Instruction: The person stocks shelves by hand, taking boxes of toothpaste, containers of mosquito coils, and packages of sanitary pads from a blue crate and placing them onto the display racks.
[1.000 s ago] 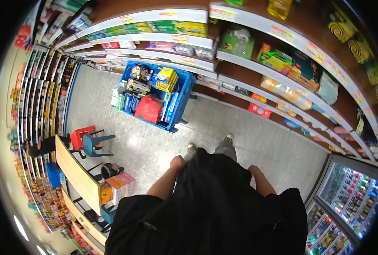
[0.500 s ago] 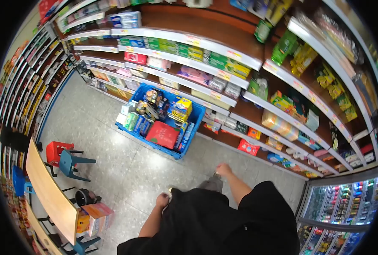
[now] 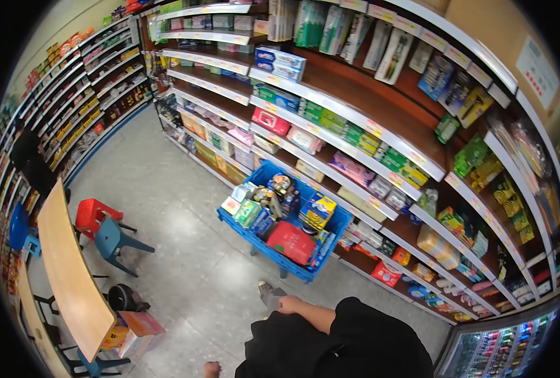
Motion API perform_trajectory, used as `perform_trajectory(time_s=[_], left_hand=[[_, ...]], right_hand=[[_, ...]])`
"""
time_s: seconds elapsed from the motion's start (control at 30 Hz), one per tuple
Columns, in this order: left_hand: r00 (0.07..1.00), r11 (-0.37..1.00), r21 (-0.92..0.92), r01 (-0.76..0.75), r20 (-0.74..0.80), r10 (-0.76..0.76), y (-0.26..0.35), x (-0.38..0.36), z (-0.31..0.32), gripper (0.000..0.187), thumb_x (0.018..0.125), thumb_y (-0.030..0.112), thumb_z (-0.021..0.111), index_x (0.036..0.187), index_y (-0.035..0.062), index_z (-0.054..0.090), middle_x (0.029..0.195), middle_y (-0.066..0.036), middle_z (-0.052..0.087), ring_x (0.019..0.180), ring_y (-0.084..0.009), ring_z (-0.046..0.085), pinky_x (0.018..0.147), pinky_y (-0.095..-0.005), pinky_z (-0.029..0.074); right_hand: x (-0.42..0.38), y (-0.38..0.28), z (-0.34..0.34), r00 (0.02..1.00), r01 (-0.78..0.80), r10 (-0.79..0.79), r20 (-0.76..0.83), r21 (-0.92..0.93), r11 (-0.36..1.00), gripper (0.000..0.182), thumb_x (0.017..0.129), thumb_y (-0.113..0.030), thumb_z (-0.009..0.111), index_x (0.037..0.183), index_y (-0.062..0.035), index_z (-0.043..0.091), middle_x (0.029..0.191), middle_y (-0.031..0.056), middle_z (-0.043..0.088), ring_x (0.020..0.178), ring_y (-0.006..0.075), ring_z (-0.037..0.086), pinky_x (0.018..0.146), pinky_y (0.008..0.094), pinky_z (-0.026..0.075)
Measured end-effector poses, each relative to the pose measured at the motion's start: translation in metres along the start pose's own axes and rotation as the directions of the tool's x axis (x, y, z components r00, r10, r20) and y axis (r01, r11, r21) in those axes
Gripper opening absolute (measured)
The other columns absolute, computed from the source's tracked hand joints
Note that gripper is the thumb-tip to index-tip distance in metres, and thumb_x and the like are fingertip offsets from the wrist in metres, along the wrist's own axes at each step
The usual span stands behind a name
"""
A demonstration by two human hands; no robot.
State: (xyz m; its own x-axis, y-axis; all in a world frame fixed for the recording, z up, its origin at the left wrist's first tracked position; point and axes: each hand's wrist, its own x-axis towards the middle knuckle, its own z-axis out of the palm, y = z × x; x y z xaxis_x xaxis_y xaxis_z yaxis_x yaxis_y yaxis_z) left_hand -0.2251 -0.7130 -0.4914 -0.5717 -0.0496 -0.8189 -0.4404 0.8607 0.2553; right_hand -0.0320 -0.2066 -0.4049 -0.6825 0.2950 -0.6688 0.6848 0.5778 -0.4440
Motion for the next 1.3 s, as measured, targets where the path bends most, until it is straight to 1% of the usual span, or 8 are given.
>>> perform_trajectory(time_s=[0.27,0.5,0.63,0.73,0.83,1.13,1.23,1.3], left_hand=[[0.921,0.867,0.318,-0.384,0.201,0.334,0.091,-0.017,0.05,0.029,0.083,0.027,0.06,0.089,0.0009,0.072,0.086,-0.017,0.074,0.082,-0.0325,0.072,0.07,-0.0455,0.056],[0.809,0.574,0.596,-0.561,0.249,0.532,0.225,0.039,-0.091,0.033,0.08,0.035,0.064,0.087,0.0043,0.075,0.089,-0.018,0.075,0.089,-0.0339,0.072,0.078,-0.0463,0.054],[0.94,0.939,0.199,-0.28,-0.143,0.31,0.358,0.101,-0.143,0.032,0.088,0.029,0.06,0.09,-0.0011,0.072,0.08,-0.016,0.073,0.079,-0.0259,0.071,0.074,-0.0397,0.055],[0.92,0.896,-0.215,-0.389,-0.151,0.363,0.475,0.083,-0.151,0.03,0.09,0.024,0.063,0.1,-0.0037,0.069,0.089,-0.016,0.073,0.08,-0.0211,0.07,0.075,-0.0353,0.056],[0.826,0.805,-0.192,-0.562,-0.081,0.557,0.54,0.091,-0.141,0.032,0.09,0.025,0.064,0.106,-0.0032,0.068,0.096,-0.018,0.073,0.085,-0.0243,0.071,0.078,-0.0372,0.056],[0.871,0.826,0.276,-0.492,0.162,0.464,0.466,0.254,-0.184,0.04,0.082,0.027,0.066,0.107,-0.0036,0.069,0.104,-0.027,0.071,0.101,-0.0376,0.07,0.09,-0.044,0.054],[0.768,0.343,0.718,-0.605,0.413,0.49,0.466,0.306,-0.264,0.038,0.082,0.036,0.067,0.107,0.0068,0.072,0.109,-0.024,0.071,0.104,-0.0384,0.068,0.09,-0.0461,0.055],[0.761,0.486,0.596,-0.639,0.396,0.514,0.456,0.326,-0.319,0.034,0.084,0.038,0.065,0.104,0.0104,0.07,0.106,-0.021,0.07,0.104,-0.0365,0.067,0.088,-0.0465,0.055]], right_hand=[[0.13,-0.055,-0.036,0.993,0.095,-0.094,0.066,-0.004,0.995,0.036,0.08,-0.039,0.067,0.102,-0.0128,0.078,0.107,0.0151,0.074,0.103,0.0347,0.069,0.091,0.046,0.053],[0.221,-0.125,-0.134,0.96,0.142,-0.122,0.252,-0.062,0.988,0.046,0.079,-0.041,0.07,0.105,-0.004,0.076,0.114,0.0183,0.072,0.109,0.0349,0.067,0.094,0.0448,0.052],[0.279,-0.146,-0.158,0.909,0.22,-0.178,0.376,-0.071,0.973,0.051,0.078,-0.042,0.073,0.105,0.0014,0.075,0.112,0.0214,0.072,0.106,0.0369,0.069,0.092,0.0448,0.054],[0.287,-0.16,-0.19,0.909,0.211,-0.168,0.382,-0.073,0.975,0.055,0.074,-0.044,0.076,0.105,0.0009,0.076,0.112,0.0216,0.072,0.105,0.0372,0.069,0.092,0.0454,0.054],[0.296,-0.169,-0.203,0.898,0.172,-0.124,0.422,-0.078,0.982,0.063,0.072,-0.049,0.078,0.111,0.001,0.074,0.119,0.022,0.07,0.11,0.0356,0.067,0.094,0.0442,0.053],[0.369,-0.189,-0.212,0.923,-0.018,-0.005,0.386,0.057,0.998,0.072,0.08,-0.061,0.064,0.116,0.0003,0.073,0.122,0.0242,0.068,0.114,0.0374,0.066,0.096,0.046,0.051],[0.4,-0.205,-0.226,0.961,-0.157,0.141,0.238,0.049,0.986,0.069,0.079,-0.059,0.065,0.115,-0.0007,0.073,0.122,0.024,0.068,0.112,0.0374,0.067,0.094,0.0469,0.052],[0.404,-0.234,-0.24,0.962,-0.245,0.232,0.145,0.083,0.966,0.063,0.079,-0.054,0.066,0.113,-0.0012,0.074,0.121,0.0235,0.069,0.111,0.0371,0.067,0.094,0.0473,0.053]])
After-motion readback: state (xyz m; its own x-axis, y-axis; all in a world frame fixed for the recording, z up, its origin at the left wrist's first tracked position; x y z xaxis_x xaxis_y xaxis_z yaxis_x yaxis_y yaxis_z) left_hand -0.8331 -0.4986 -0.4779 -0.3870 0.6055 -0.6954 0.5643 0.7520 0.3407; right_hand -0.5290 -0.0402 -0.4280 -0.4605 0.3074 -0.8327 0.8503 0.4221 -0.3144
